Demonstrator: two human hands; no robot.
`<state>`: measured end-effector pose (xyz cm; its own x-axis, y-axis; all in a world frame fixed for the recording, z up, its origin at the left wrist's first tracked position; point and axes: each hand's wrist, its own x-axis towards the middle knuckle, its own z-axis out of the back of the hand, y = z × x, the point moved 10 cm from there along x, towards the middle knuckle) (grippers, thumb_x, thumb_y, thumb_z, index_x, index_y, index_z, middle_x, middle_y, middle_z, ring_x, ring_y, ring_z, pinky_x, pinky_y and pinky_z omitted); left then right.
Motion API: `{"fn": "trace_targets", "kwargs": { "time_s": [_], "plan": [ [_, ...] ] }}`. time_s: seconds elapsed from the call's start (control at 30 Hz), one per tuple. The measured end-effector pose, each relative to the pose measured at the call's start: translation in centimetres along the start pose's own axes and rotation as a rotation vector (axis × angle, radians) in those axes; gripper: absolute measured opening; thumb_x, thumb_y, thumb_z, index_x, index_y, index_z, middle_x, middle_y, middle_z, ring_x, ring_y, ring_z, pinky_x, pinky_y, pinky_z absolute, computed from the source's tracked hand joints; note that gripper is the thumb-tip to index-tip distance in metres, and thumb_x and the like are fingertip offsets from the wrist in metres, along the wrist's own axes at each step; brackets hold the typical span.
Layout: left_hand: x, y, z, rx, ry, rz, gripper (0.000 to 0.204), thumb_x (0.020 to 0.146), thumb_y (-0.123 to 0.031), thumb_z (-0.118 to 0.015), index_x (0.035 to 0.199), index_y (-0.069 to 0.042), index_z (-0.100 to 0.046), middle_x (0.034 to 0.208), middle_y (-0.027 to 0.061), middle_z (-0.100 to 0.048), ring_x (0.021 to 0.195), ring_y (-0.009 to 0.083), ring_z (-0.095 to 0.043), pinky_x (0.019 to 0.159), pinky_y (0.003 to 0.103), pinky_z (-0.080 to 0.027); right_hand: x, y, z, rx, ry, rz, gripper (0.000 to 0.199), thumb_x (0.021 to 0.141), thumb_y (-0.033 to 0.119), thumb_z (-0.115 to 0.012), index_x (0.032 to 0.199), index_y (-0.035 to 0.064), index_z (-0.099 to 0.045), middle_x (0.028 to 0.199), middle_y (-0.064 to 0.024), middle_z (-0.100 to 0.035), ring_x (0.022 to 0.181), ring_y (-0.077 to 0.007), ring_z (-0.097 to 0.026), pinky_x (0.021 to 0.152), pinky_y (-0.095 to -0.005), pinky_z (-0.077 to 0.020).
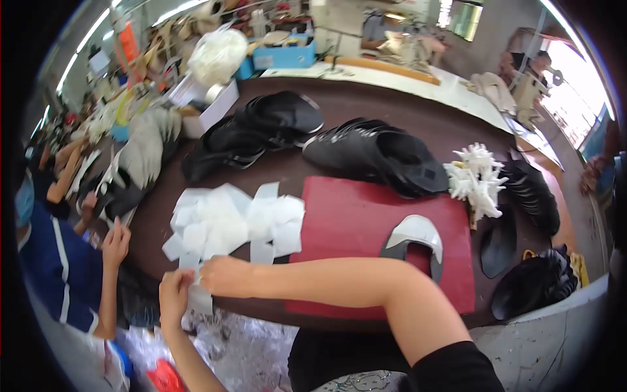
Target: Assembling shoe components by placing paper inserts and folding leather parts.
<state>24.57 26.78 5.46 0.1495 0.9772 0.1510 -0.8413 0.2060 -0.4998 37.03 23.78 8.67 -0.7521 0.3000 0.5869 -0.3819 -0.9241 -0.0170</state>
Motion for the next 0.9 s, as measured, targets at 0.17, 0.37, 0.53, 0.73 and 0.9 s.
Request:
{"fn": "trace_targets", "kwargs": {
  "time_s": [0.17, 0.37, 0.53, 0.73, 0.9],
  "plan": [
    [-0.5, -0.5, -0.4, 0.025, -0.013, -0.122, 0.019, 0.088, -0.009, -0.056, 0.101, -0.007, -0.069, 0.099, 0.0053, -0.072, 0.088, 0.0276, -0.06, 0.079, 0.035, -0.047, -5.5, 4.3, 11.2, 0.225, 0.269, -0.324, 0.015, 0.083, 0.007, -0.057, 0.098, 0.0054, -0.06, 0.095, -0.0097, -0.057, 0.087, -0.0268, -0.059, 0.076, -0.0364, -0.0506],
    [-7.1, -11.9, -3.0, -0.169, -0.35, -0.231, 0.014, 0.085, 0.002, -0.06, 0.094, -0.003, -0.068, 0.093, 0.0069, -0.069, 0.088, 0.0248, -0.061, 0.081, 0.033, -0.047, -23.7, 1.9, 30.1, 0.644, -0.547, -1.344, 0.023, 0.077, -0.008, -0.053, 0.097, -0.0012, -0.061, 0.098, -0.0085, -0.061, 0.08, -0.0154, -0.056, 0.064, -0.0231, -0.0441],
    [-15.4, -26.0, -19.4, -1.061, 0.78, 0.059, 0.028, 0.097, -0.006, -0.055, 0.124, 0.0, -0.061, 0.1, 0.0125, -0.068, 0.081, 0.0196, -0.069, 0.073, 0.025, -0.054, -33.1, 7.6, 25.9, 0.591, -0.096, -1.375, 0.018, 0.08, -0.004, -0.059, 0.098, -0.0028, -0.062, 0.097, -0.0076, -0.065, 0.078, -0.0159, -0.059, 0.066, -0.0231, -0.048],
    [-14.5, -39.1, -20.4, -1.503, 0.857, -0.223, 0.043, 0.091, -0.002, -0.065, 0.132, 0.0, -0.052, 0.12, 0.0111, -0.064, 0.097, 0.0155, -0.066, 0.085, 0.023, -0.052, -36.7, 7.6, 29.9, 0.832, -0.743, -1.379, 0.015, 0.086, -0.006, -0.057, 0.1, -0.0035, -0.061, 0.1, -0.0099, -0.064, 0.079, -0.015, -0.058, 0.068, -0.0228, -0.0486],
    [-9.0, -43.8, -15.4, -1.612, 0.634, -0.289, 0.035, 0.087, 0.002, -0.068, 0.121, -0.001, -0.059, 0.114, 0.0083, -0.068, 0.096, 0.012, -0.065, 0.083, 0.022, -0.051, -35.2, 7.9, 36.4, 0.599, -1.053, -1.07, 0.021, 0.086, -0.009, -0.058, 0.106, -0.003, -0.059, 0.098, -0.0099, -0.064, 0.079, -0.0128, -0.058, 0.069, -0.0215, -0.0477]
  ]
}}
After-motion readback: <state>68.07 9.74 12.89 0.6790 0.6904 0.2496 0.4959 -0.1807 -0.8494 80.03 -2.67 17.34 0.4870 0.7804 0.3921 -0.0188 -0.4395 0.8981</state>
